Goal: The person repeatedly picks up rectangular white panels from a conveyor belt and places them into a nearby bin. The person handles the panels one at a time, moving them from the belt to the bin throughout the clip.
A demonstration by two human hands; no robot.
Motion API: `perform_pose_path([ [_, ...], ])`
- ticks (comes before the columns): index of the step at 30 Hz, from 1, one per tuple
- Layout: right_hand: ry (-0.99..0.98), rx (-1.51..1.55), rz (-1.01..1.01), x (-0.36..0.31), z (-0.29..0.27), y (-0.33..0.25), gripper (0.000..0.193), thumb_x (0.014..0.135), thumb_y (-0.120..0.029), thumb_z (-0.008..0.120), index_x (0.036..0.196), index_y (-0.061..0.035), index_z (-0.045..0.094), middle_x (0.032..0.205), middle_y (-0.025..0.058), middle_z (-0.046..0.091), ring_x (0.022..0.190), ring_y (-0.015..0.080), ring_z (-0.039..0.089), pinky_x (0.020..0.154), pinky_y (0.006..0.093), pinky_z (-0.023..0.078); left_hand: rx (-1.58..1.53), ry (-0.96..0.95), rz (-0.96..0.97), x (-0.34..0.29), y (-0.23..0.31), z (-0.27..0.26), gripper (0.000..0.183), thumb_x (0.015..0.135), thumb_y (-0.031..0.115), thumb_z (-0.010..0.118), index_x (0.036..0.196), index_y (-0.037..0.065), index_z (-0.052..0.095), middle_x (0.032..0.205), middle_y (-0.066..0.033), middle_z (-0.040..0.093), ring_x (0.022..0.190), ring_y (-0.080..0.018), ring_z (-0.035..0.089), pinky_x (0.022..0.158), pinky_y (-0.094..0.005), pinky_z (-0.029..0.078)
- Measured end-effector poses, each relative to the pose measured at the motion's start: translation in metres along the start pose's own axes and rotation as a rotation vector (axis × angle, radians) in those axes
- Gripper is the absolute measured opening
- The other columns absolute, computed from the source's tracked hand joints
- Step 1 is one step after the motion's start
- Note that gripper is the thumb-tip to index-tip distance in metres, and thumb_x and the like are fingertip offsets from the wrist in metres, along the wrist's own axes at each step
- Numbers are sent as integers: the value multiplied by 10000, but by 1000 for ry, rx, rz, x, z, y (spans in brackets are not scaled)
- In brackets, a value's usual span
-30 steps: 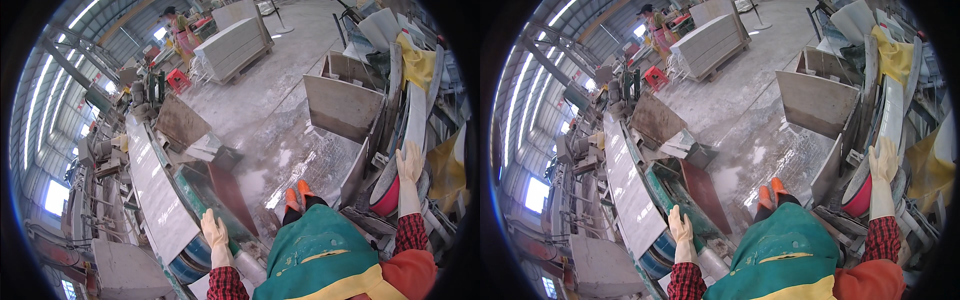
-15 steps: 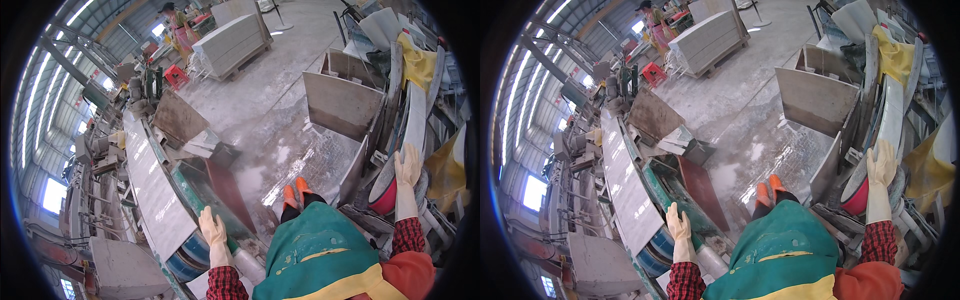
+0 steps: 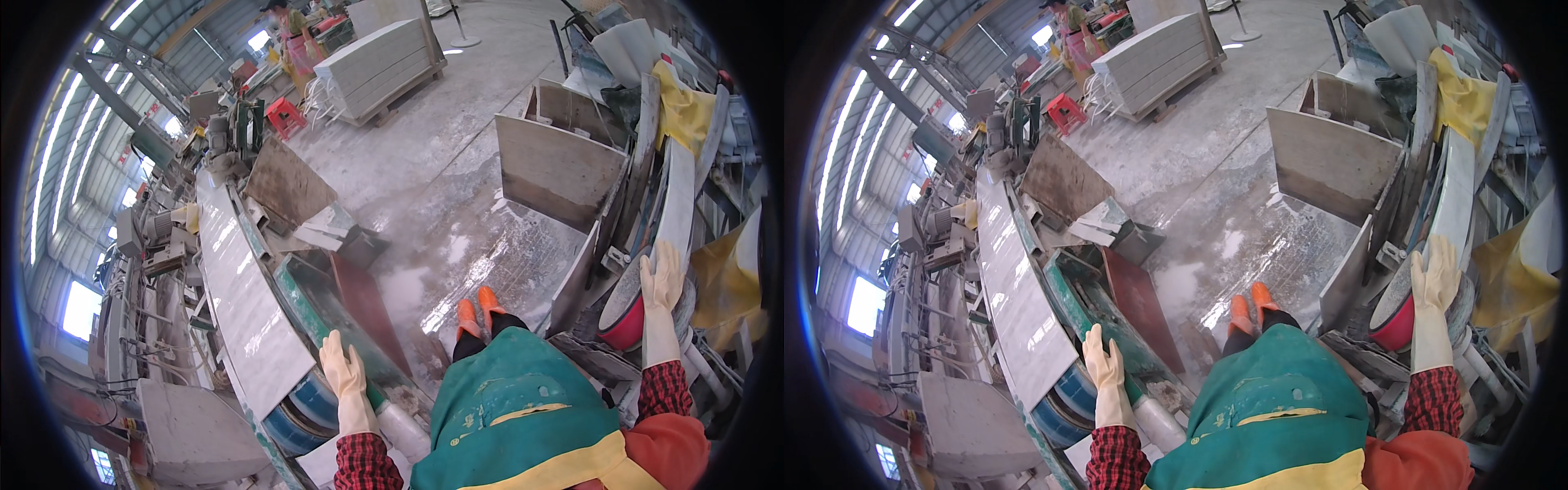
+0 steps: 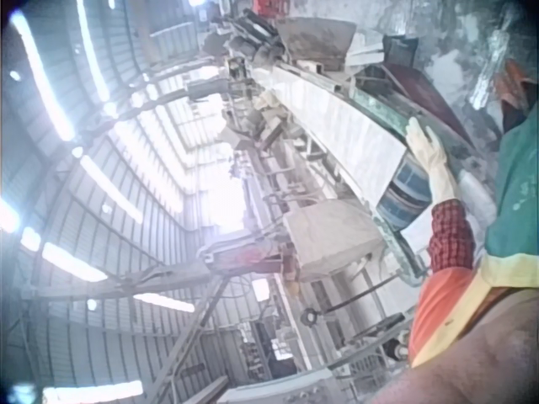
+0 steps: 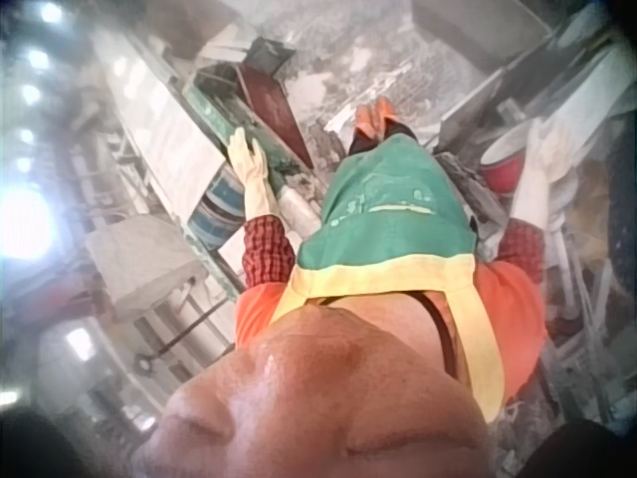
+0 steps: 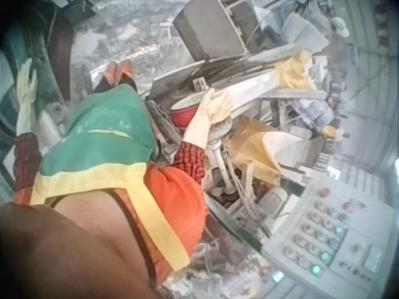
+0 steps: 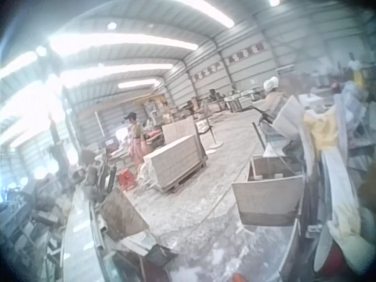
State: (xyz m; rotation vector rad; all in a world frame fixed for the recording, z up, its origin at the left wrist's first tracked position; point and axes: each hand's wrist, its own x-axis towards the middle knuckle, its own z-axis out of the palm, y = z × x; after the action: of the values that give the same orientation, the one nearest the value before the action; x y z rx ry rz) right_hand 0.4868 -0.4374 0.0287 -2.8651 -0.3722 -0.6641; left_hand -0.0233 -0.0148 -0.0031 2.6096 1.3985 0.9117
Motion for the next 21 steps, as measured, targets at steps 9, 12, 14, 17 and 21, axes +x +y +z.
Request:
perform_pose_path([
  [9, 27, 39, -30, -7, 0, -1, 624, 840, -344, 693, 1404, -145, 515, 1444, 119, 506, 1359, 302, 441, 1077, 476, 383, -29, -32, -56, 0, 1, -5, 470, 897, 93, 613, 1354, 15, 528, 1344, -235, 566, 1295, -431, 468, 1117, -475, 334],
  [12, -37, 77, -31, -3, 5, 7, 669, 821, -347, 712, 1417, -130, 498, 1473, 136, 472, 1387, 315, 400, 1123, 455, 346, -40, -42, -87, -1, 2, -5, 462, 909, 106, 608, 1357, 20, 534, 1354, -224, 568, 1316, -417, 464, 1136, -464, 320],
  [14, -94, 106, -21, 1, 5, 9, 705, 806, -340, 728, 1430, -124, 481, 1496, 148, 441, 1409, 324, 364, 1154, 439, 314, -44, -32, -91, -1, 3, -5, 453, 909, 104, 608, 1349, 18, 542, 1350, -224, 571, 1313, -415, 467, 1134, -460, 324],
  [17, -169, 115, 20, 7, 4, 7, 756, 783, -320, 751, 1449, -123, 453, 1523, 162, 398, 1433, 336, 319, 1182, 428, 277, -61, -22, -91, -1, 3, -7, 438, 909, 100, 609, 1336, 17, 553, 1342, -225, 576, 1304, -414, 474, 1121, -454, 338],
  [21, -221, 85, 91, 6, -5, -3, 793, 762, -299, 770, 1463, -141, 433, 1534, 175, 375, 1441, 355, 295, 1187, 434, 267, -82, -23, -104, 2, 6, -11, 429, 906, 96, 615, 1325, 19, 563, 1333, -227, 580, 1289, -418, 482, 1097, -455, 363],
])
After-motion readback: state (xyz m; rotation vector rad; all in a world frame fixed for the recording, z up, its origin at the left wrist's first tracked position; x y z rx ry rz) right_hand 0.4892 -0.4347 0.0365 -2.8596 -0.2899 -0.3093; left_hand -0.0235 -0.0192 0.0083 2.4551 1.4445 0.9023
